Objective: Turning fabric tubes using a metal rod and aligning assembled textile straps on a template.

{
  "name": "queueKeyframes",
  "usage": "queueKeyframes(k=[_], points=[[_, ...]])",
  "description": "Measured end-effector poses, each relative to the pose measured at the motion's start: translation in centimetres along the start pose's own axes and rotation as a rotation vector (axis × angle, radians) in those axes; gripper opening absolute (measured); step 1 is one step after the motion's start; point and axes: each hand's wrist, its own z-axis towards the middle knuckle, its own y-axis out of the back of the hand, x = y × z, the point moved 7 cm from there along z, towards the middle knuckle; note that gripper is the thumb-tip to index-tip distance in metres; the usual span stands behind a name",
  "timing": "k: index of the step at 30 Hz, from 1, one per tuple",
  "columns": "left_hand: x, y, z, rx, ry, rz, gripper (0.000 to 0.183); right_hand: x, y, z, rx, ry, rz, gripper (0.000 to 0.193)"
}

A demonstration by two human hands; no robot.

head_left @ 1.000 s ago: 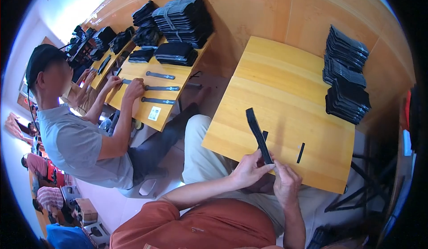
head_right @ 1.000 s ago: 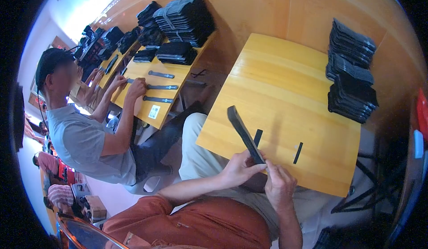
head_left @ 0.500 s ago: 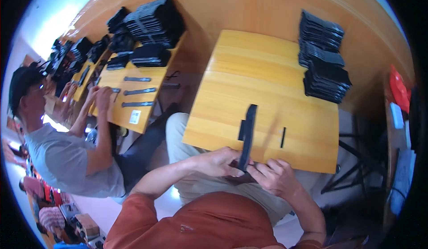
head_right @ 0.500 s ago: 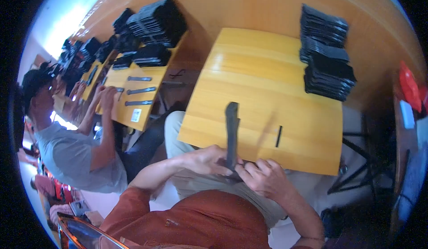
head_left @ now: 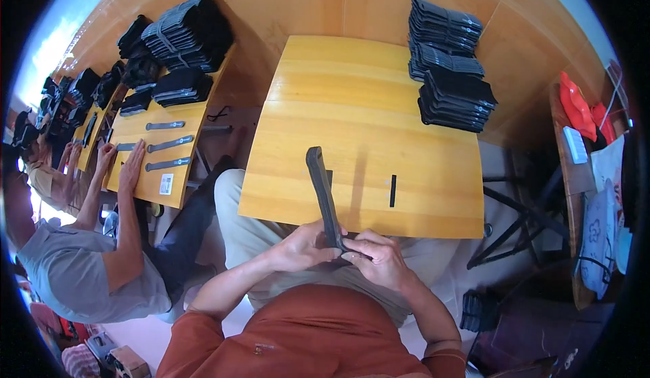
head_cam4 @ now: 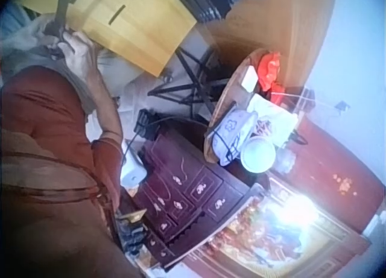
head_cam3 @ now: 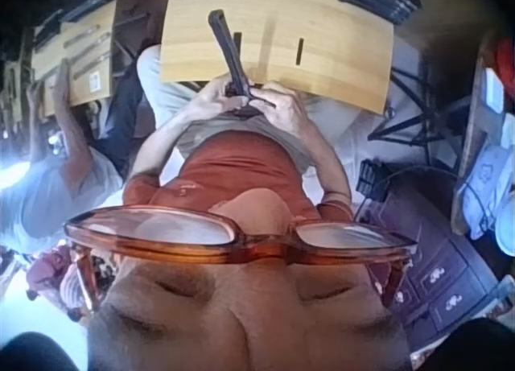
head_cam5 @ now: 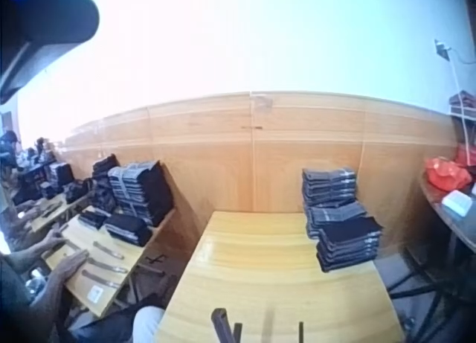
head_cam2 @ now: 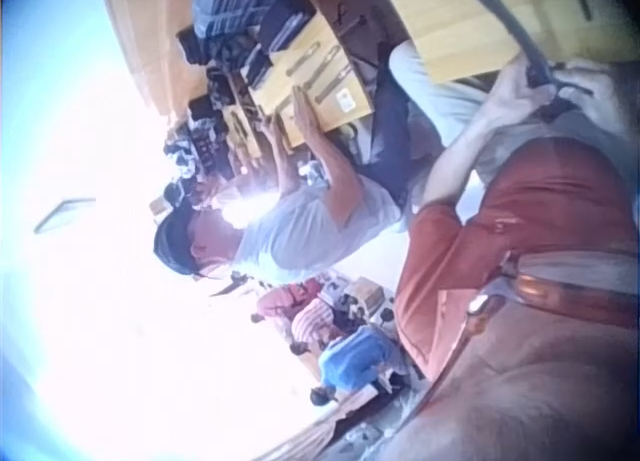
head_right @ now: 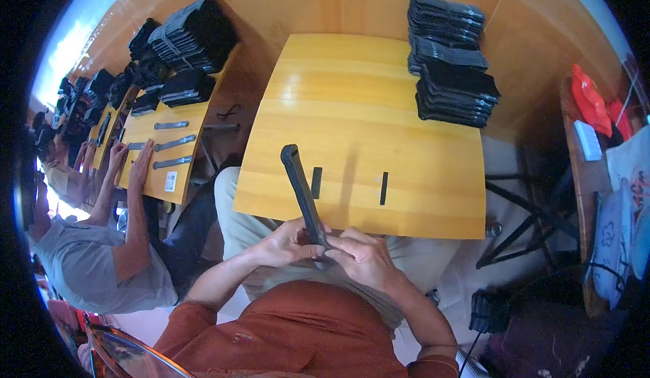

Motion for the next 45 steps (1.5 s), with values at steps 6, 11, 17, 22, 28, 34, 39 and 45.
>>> queueKeyframes(k=[6, 11, 17, 22, 28, 34, 39, 45], points=[[-1.9, -0.1, -0.3, -0.003, 0.021, 0.194, 0.041, -2.0, -1.5, -0.2, -0.022, -0.074, 0.390, 0.018], [-0.9, -0.1, -0.5, -0.057, -0.053, 0.128, 0.039, -0.1, -1.4, -0.3, -0.163, 0.017, 0.211, 0.012], [-0.7, -0.2, -1.7, -0.004, 0.120, -0.095, 0.033, 1.5, -0.9, 0.3, -0.021, 0.072, 0.382, 0.013], [-3.6, -0.4, -3.3, 0.141, 0.022, 0.047, 0.023, 2.6, 3.0, 1.2, -0.119, 0.123, 0.238, 0.004], [-0.8, 1.2, -4.9, 0.200, 0.029, 0.029, 0.020, 1.7, 6.3, 2.6, -0.248, 0.118, 0.207, 0.005], [0.5, 0.4, -5.0, 0.054, 0.155, -0.223, 0.009, 3.7, 2.6, 3.2, -0.170, 0.155, 0.507, 0.010], [2.7, 2.1, -8.1, -0.091, 0.217, -0.261, 0.011, -1.3, 11.3, 4.4, -0.674, -0.211, 0.358, 0.011], [5.6, 4.3, -11.7, -0.233, 0.323, -0.342, 0.012, -2.4, 22.4, 10.8, -1.019, 0.154, 0.016, 0.017]])
